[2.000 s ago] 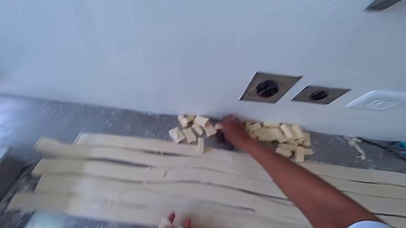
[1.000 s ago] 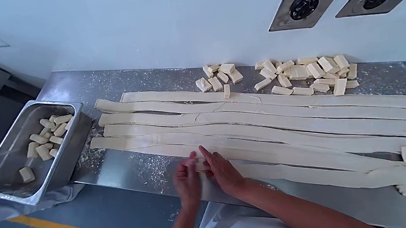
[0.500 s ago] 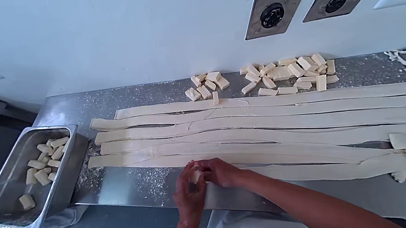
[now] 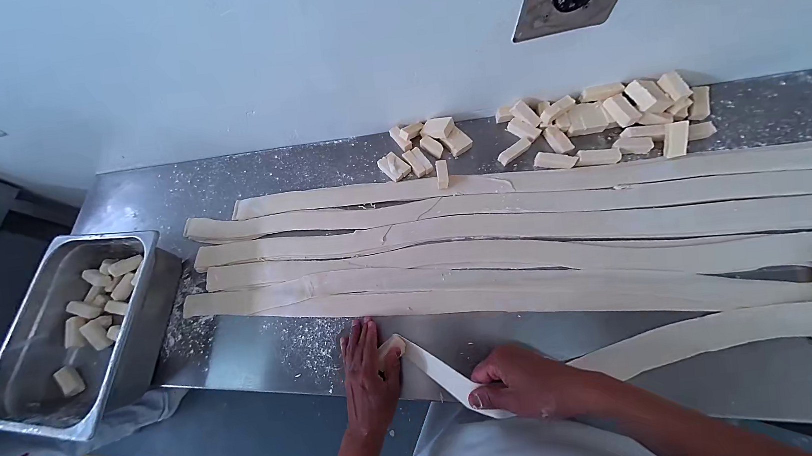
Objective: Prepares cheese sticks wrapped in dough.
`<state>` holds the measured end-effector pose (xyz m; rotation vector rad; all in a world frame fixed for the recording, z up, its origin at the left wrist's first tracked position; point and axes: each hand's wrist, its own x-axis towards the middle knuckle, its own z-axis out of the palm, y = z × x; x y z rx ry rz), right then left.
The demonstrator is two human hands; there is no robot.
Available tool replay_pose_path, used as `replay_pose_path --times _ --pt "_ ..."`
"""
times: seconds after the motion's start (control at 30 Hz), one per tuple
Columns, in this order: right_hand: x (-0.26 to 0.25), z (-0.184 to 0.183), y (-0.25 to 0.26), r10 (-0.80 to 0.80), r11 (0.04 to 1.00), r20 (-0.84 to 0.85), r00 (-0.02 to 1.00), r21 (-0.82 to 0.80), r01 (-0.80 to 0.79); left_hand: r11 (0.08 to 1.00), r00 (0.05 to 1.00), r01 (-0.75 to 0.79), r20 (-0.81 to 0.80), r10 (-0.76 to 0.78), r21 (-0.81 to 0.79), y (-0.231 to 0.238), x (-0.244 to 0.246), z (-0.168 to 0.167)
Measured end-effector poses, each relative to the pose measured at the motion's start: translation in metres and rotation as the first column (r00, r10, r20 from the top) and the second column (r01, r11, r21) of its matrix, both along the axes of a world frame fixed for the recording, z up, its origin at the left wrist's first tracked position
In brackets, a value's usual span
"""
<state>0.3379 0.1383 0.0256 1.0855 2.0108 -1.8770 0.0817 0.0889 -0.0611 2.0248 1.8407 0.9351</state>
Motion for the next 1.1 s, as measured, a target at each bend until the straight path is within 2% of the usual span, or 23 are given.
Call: replay_pose_path --times 0.07,0.13,0.27,0.37,0.5,0.57,0.67,0.8,0.87,1.1 --pt "-0.004 -0.005 -0.011 -0.043 0.999 -0.044 0.998 -0.035 0.041 0.999 1.0 0.014 -0.011 -0.014 0.037 -0.002 0.01 -0.008" --pt "-0.008 -0.007 -0.02 -0.018 1.0 -0.058 0.998 -0.025 0.016 0.999 1.0 0.003 0.029 -0.005 0.054 0.002 0.016 -0.008" --pt "-0.009 -0.001 -0.027 0.079 0.992 -0.043 0.996 0.101 -0.074 0.996 1.0 -0.019 0.009 0.018 0.093 0.015 0.015 -0.007" --pt "-0.003 0.007 -0.024 0.086 0.98 0.009 0.996 0.18 -0.086 0.996 0.996 0.087 0.006 -0.087 0.032 0.009 0.014 0.003" --pt "0.003 0.003 -0.027 0.081 0.978 0.006 0.997 0.194 -0.08 0.996 0.993 0.088 0.073 -0.088 0.005 0.012 0.004 0.002" --pt "0.003 0.001 -0.028 0.119 0.973 -0.029 0.993 0.202 -0.11 0.995 0.992 0.094 0.085 -0.096 0.022 0.012 0.011 -0.003" --pt "-0.002 -0.001 -0.029 0.246 0.949 -0.053 0.968 0.218 -0.229 0.999 0.998 0.001 0.07 -0.004 0.042 0.014 0.025 0.001" --pt "-0.009 -0.001 -0.026 0.293 0.935 -0.078 0.953 0.23 -0.269 0.99 0.99 0.139 0.025 -0.139 -0.001 0.003 0.041 0.006" --pt "-0.012 -0.005 -0.027 0.279 0.943 -0.119 0.953 0.222 -0.249 0.992 0.992 0.119 0.051 -0.117 -0.041 0.003 0.033 0.011" --pt "-0.009 -0.013 -0.033 0.23 0.97 -0.139 0.963 0.109 -0.216 0.996 0.996 0.08 0.045 -0.082 0.039 0.007 0.045 -0.004"
